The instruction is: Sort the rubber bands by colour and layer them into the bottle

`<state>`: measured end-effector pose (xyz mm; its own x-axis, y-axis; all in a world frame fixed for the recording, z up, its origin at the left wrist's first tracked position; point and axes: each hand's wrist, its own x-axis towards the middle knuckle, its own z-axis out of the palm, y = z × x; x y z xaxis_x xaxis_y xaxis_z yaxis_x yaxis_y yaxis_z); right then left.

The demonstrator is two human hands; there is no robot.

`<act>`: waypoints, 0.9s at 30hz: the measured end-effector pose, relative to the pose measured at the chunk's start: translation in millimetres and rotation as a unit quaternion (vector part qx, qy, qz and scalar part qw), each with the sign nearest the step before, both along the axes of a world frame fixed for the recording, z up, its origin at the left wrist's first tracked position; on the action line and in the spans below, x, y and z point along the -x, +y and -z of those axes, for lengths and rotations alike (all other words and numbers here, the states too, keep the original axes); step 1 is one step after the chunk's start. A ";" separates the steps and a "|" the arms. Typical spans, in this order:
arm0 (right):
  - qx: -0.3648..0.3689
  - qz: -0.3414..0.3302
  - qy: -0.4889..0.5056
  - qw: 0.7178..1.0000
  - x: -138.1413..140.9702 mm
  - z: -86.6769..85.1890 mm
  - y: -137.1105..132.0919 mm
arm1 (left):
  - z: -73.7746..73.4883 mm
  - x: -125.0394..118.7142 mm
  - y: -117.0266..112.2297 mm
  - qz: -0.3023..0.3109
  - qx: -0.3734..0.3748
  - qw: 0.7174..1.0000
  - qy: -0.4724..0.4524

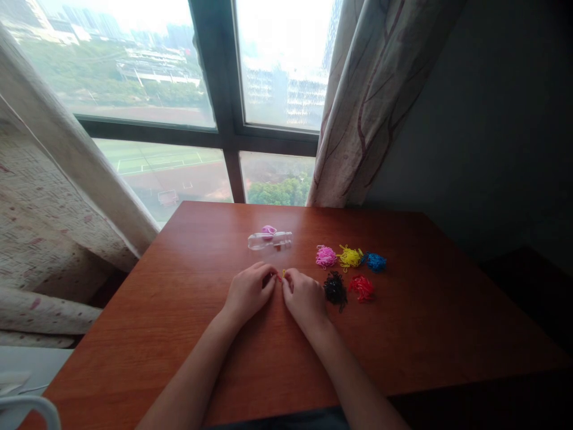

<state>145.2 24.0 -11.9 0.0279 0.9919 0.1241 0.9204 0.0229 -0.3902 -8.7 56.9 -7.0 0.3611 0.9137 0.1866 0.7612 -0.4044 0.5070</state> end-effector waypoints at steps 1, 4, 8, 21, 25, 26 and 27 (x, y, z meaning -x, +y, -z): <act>0.000 0.003 -0.001 1.000 0.2 0.1 0.7 | -0.2 0.0 -0.1 0.001 0.000 1.000 0.000; 0.001 0.008 -0.005 1.000 0.9 0.3 2.9 | -0.5 0.1 -0.3 0.002 -0.003 1.000 -0.002; -0.016 0.009 0.015 1.000 1.1 1.1 2.5 | -0.8 0.0 -0.6 0.002 -0.003 1.000 -0.004; -0.164 0.110 0.060 0.978 -119.6 -16.6 -3.3 | -1.7 -0.3 -0.9 -0.007 0.011 1.000 -0.007; -0.158 0.136 0.047 0.977 -165.3 -4.4 10.8 | -1.4 -0.3 -0.8 -0.010 0.009 1.000 -0.007; -0.156 0.133 0.047 0.978 -171.2 -1.6 13.4 | -1.6 -0.2 -0.8 -0.010 0.009 1.000 -0.007; -0.154 0.129 0.048 0.978 -175.1 0.7 15.6 | -1.7 -0.2 -0.9 -0.009 0.009 1.000 -0.006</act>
